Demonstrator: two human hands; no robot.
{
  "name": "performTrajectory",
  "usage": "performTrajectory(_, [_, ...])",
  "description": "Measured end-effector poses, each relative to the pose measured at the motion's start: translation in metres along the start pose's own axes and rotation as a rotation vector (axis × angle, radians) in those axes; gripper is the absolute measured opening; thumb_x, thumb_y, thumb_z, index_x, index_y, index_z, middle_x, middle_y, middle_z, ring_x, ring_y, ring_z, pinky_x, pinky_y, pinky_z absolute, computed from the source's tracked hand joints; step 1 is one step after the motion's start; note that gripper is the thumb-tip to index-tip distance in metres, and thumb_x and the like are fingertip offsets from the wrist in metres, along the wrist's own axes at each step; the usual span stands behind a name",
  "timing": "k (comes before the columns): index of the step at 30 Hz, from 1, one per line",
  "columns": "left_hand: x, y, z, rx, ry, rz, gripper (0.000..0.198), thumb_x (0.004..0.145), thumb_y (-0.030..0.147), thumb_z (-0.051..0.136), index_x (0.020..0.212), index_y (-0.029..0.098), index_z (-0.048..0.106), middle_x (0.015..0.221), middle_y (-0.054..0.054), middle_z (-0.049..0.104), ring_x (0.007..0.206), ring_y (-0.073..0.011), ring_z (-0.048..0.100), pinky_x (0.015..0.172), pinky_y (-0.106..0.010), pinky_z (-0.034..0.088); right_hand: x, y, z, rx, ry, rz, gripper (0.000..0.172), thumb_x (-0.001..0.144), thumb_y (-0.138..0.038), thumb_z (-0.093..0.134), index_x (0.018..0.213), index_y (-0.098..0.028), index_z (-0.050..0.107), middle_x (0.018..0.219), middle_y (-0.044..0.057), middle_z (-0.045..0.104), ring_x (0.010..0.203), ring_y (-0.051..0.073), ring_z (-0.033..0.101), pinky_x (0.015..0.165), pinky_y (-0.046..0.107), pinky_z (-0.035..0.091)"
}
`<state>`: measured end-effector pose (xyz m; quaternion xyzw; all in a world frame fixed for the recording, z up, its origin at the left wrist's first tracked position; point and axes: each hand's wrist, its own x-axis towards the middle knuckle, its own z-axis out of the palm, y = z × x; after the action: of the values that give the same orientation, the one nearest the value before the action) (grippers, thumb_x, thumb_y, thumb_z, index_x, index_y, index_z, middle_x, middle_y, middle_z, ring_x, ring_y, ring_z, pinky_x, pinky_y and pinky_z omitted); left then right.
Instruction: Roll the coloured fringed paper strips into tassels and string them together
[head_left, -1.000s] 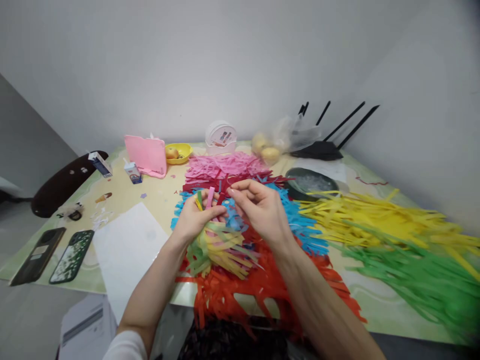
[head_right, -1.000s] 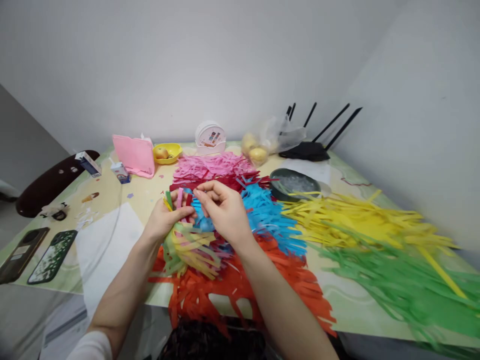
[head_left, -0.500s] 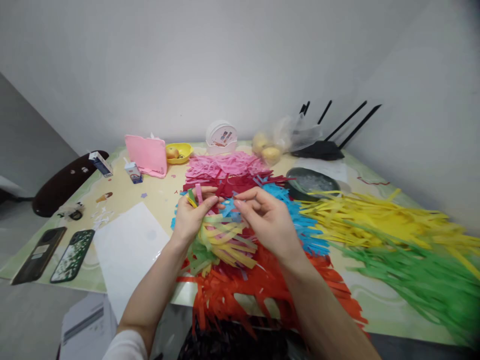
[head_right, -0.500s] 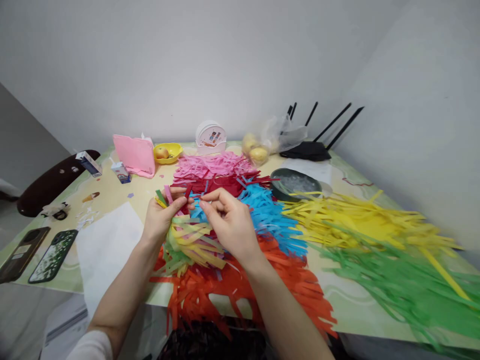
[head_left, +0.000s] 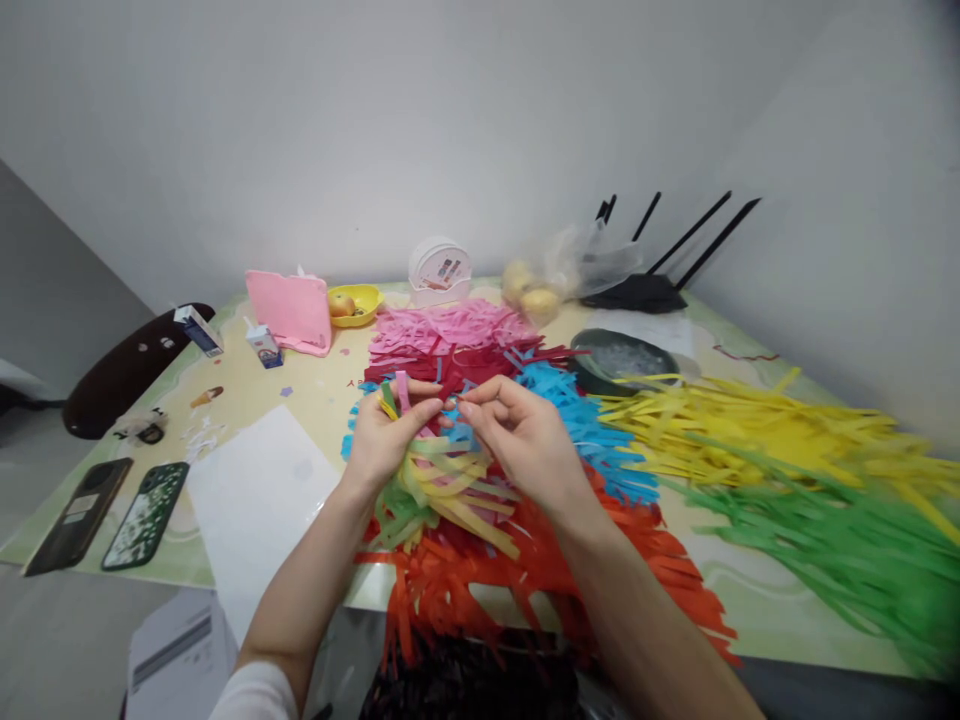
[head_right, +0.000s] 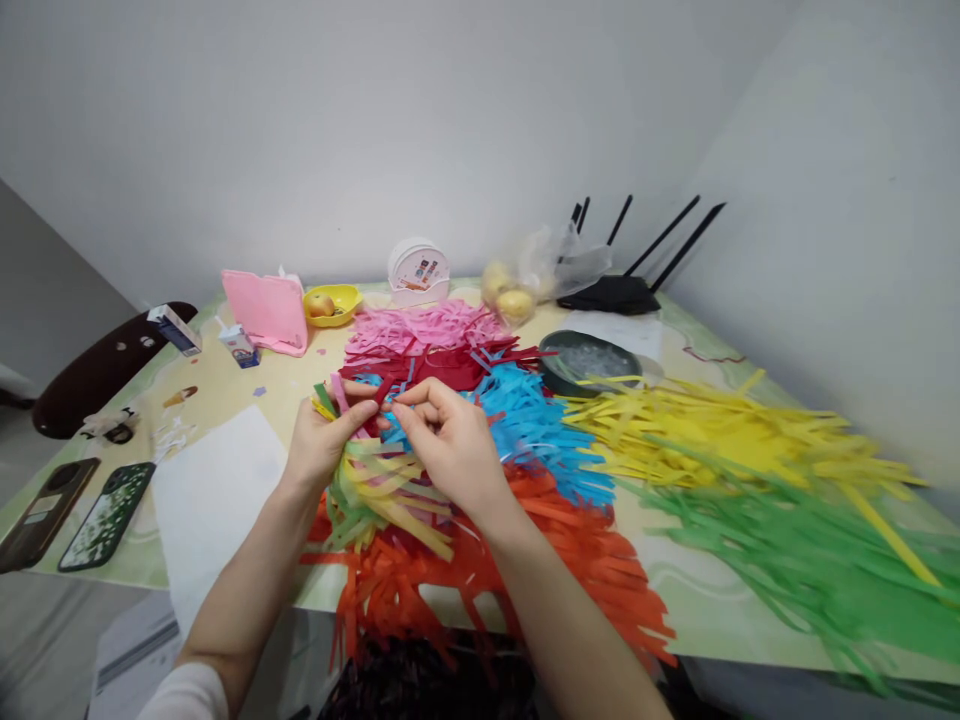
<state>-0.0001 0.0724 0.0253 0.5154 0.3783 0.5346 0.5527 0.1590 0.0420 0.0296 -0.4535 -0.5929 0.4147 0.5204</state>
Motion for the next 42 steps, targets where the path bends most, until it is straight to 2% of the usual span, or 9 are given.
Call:
performTrajectory(8, [0.001,0.004,-0.001,0.142,0.019,0.045,0.025,0.071,0.035,0.079,0.082,0.014,0.069,0.062,0.000,0.068,0.057,-0.0147,0.067,0.060,-0.025,0.055,0.007,0.002,-0.005,0.211,-0.181,0.111,0.038,0.082,-0.049,0.067,0.101,-0.020,0.050,0.052,-0.010,0.055,0.037,0.007,0.043,0.039,0.019,0.034])
performTrajectory(13, [0.001,0.004,-0.002,0.185,-0.170,0.032,0.028,0.072,0.039,0.079,0.078,0.012,0.071,0.065,-0.002,0.068,0.057,-0.0135,0.064,0.059,-0.025,0.053,0.013,0.006,-0.007,0.280,-0.183,0.137,0.049,0.078,-0.050,0.071,0.110,-0.019,0.051,0.052,-0.009,0.059,0.038,0.009,0.048,0.040,0.019,0.038])
performTrajectory(17, [0.002,0.001,-0.001,0.205,-0.266,0.019,0.026,0.075,0.038,0.077,0.079,0.013,0.072,0.069,-0.003,0.069,0.059,-0.0132,0.063,0.060,-0.024,0.051,0.018,0.010,-0.011,0.227,-0.181,0.144,0.039,0.072,-0.051,0.076,0.085,-0.017,0.061,0.056,-0.003,0.062,0.044,0.010,0.052,0.043,0.022,0.045])
performTrajectory(21, [0.005,-0.004,-0.002,0.291,-0.238,-0.017,0.023,0.075,0.036,0.076,0.078,0.013,0.071,0.065,-0.002,0.068,0.055,-0.0136,0.062,0.056,-0.024,0.048,0.018,0.002,-0.020,0.243,0.149,-0.006,0.033,0.072,-0.045,0.079,0.081,-0.021,0.057,0.059,-0.005,0.058,0.042,0.008,0.048,0.038,0.020,0.038])
performTrajectory(25, [0.009,-0.003,-0.008,0.428,-0.219,0.074,0.027,0.087,0.038,0.062,0.084,0.015,0.075,0.076,-0.005,0.072,0.075,-0.0192,0.067,0.074,-0.028,0.050,0.013,-0.013,-0.029,0.333,0.506,-0.240,0.026,0.084,-0.043,0.068,0.089,-0.026,0.049,0.059,-0.008,0.054,0.039,0.007,0.039,0.037,0.020,0.030])
performTrajectory(28, [0.009,0.000,-0.011,0.460,-0.202,0.161,0.029,0.089,0.039,0.058,0.092,0.016,0.076,0.087,-0.005,0.073,0.088,-0.0214,0.065,0.083,-0.029,0.048,0.009,-0.016,-0.022,0.063,0.269,-0.195,0.021,0.087,-0.042,0.065,0.092,-0.023,0.055,0.056,-0.007,0.051,0.042,0.008,0.042,0.042,0.022,0.032])
performTrajectory(32, [0.005,0.004,-0.012,0.455,-0.300,0.170,0.032,0.090,0.042,0.058,0.082,0.014,0.071,0.073,-0.002,0.065,0.069,-0.0159,0.057,0.068,-0.025,0.044,0.010,-0.010,0.001,-0.114,-0.032,-0.116,0.025,0.091,-0.041,0.058,0.100,-0.019,0.062,0.059,-0.004,0.056,0.052,0.011,0.050,0.051,0.024,0.037])
performTrajectory(39, [-0.001,0.007,-0.011,0.416,-0.148,0.214,0.023,0.085,0.037,0.067,0.097,0.018,0.064,0.077,0.001,0.060,0.068,-0.0134,0.053,0.068,-0.023,0.043,0.020,-0.006,0.009,-0.007,0.038,-0.067,0.024,0.084,-0.042,0.062,0.081,-0.019,0.058,0.054,-0.007,0.046,0.047,0.009,0.040,0.047,0.023,0.031])
performTrajectory(42, [-0.001,0.006,-0.010,0.455,-0.183,0.230,0.019,0.088,0.036,0.062,0.086,0.017,0.064,0.075,0.000,0.061,0.069,-0.0145,0.054,0.071,-0.024,0.043,0.019,-0.008,0.010,0.035,0.054,-0.093,0.023,0.086,-0.041,0.061,0.088,-0.019,0.060,0.056,-0.006,0.051,0.048,0.009,0.042,0.048,0.023,0.033])
